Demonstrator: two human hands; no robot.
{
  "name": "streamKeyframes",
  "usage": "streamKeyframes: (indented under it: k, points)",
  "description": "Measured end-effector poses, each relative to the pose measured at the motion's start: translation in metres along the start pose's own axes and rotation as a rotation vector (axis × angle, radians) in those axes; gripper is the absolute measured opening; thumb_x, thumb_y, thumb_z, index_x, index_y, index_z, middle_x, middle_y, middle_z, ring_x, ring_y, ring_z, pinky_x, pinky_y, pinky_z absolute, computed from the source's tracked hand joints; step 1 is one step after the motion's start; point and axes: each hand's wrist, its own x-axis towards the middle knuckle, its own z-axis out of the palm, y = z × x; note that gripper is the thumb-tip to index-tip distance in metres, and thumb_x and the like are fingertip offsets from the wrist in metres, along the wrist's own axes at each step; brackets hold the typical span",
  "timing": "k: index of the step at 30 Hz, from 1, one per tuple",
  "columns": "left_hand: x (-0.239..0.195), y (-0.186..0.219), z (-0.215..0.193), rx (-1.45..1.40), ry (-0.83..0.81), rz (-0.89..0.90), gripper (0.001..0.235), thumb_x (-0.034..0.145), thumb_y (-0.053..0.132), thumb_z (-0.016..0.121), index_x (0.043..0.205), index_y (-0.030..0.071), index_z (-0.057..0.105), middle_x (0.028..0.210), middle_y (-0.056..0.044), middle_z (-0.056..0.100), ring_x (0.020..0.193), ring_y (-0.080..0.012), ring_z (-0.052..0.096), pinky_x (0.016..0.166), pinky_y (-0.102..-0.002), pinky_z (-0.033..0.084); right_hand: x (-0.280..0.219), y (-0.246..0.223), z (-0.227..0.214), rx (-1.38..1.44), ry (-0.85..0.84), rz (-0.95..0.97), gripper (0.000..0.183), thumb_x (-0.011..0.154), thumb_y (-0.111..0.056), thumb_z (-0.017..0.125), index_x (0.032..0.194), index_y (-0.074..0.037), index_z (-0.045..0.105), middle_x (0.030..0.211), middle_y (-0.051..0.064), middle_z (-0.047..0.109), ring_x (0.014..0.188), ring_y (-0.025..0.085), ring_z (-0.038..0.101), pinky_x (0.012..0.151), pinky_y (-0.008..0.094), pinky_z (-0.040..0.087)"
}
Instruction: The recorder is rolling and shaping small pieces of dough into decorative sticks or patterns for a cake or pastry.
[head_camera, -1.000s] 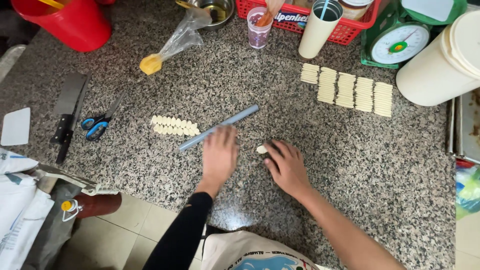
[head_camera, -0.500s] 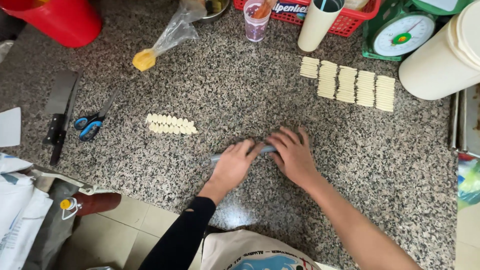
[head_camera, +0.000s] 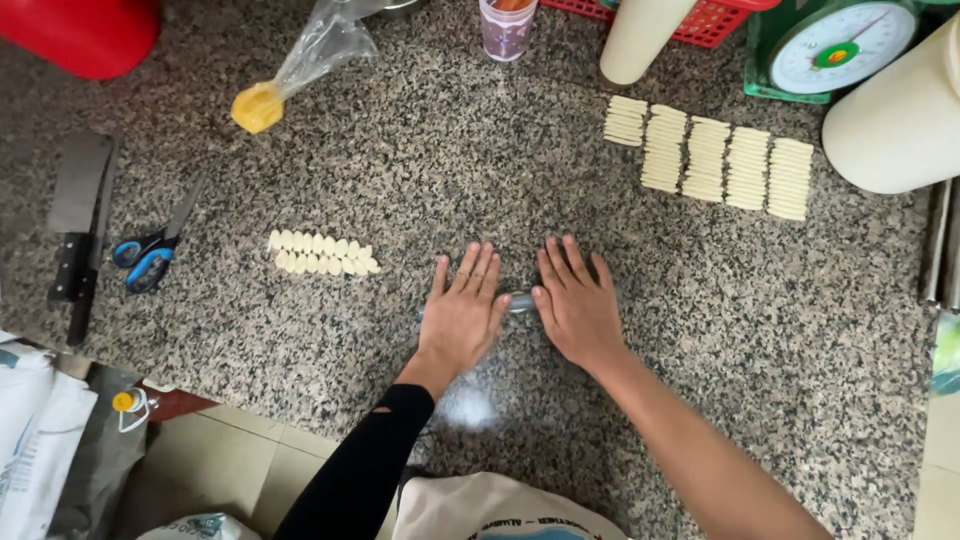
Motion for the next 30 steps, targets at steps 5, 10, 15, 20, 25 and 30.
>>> streamKeyframes:
  k: [5,10,15,20,25,30]
  points:
    - [0.015,-0.006,0.001,0.037,-0.007,-0.025,0.065,0.107,0.044,0.023,0.159,0.005,0.027,0.169,-0.008,0.020,0.157,-0.0254,0.010,0.124,-0.053,0.004,0.018,0.005,0.010,-0.089,0.049,0.004,0.056,0.108,-0.038,0.030,0.153,-0.009,0.048,0.163,0.010,0.040,0.155,0.029,0.024,0.123,0.054,0.019]
    - [0.028,-0.011,-0.005,0.032,0.012,-0.045,0.062,0.106,0.041,0.023,0.161,0.013,0.026,0.170,-0.008,0.018,0.158,-0.0272,0.007,0.125,-0.055,0.002,0.036,0.005,0.002,-0.075,0.034,0.028,0.054,0.107,-0.039,0.031,0.155,-0.017,0.046,0.164,0.006,0.039,0.156,0.032,0.023,0.124,0.057,0.017]
    - [0.044,-0.016,-0.011,-0.028,-0.008,-0.097,0.061,0.105,0.041,0.026,0.162,0.019,0.025,0.171,-0.009,0.014,0.157,-0.0313,0.005,0.124,-0.057,0.001,0.055,0.017,0.009,-0.073,0.051,0.010,0.064,0.105,-0.045,0.033,0.158,-0.010,0.031,0.164,0.013,0.038,0.153,0.035,0.022,0.120,0.059,0.015]
    - [0.035,-0.014,-0.013,-0.012,0.153,-0.122,0.061,0.104,0.044,0.038,0.156,0.012,0.034,0.155,-0.016,0.037,0.145,-0.0359,0.030,0.115,-0.060,0.021,0.062,0.041,0.024,0.236,0.042,0.060,0.071,0.107,-0.048,0.039,0.161,-0.004,0.025,0.162,0.018,0.035,0.153,0.039,0.023,0.120,0.061,0.016]
    - [0.003,-0.022,-0.034,-0.114,0.133,0.131,0.064,0.097,0.041,0.058,0.148,0.004,0.045,0.115,-0.016,0.056,0.110,-0.0340,0.053,0.097,-0.054,0.042,0.035,0.031,-0.010,0.272,0.033,0.014,0.054,0.104,-0.045,0.050,0.148,-0.014,0.054,0.155,0.009,0.050,0.153,0.030,0.036,0.128,0.056,0.019]
    - [-0.009,-0.020,-0.034,-0.073,0.165,0.130,0.043,0.100,0.023,0.060,0.140,0.008,0.057,0.113,-0.012,0.057,0.109,-0.0294,0.055,0.096,-0.042,0.046,0.007,0.022,-0.014,0.187,0.110,-0.095,0.036,0.097,-0.037,0.062,0.123,-0.012,0.068,0.146,0.008,0.058,0.146,0.029,0.044,0.124,0.055,0.026]
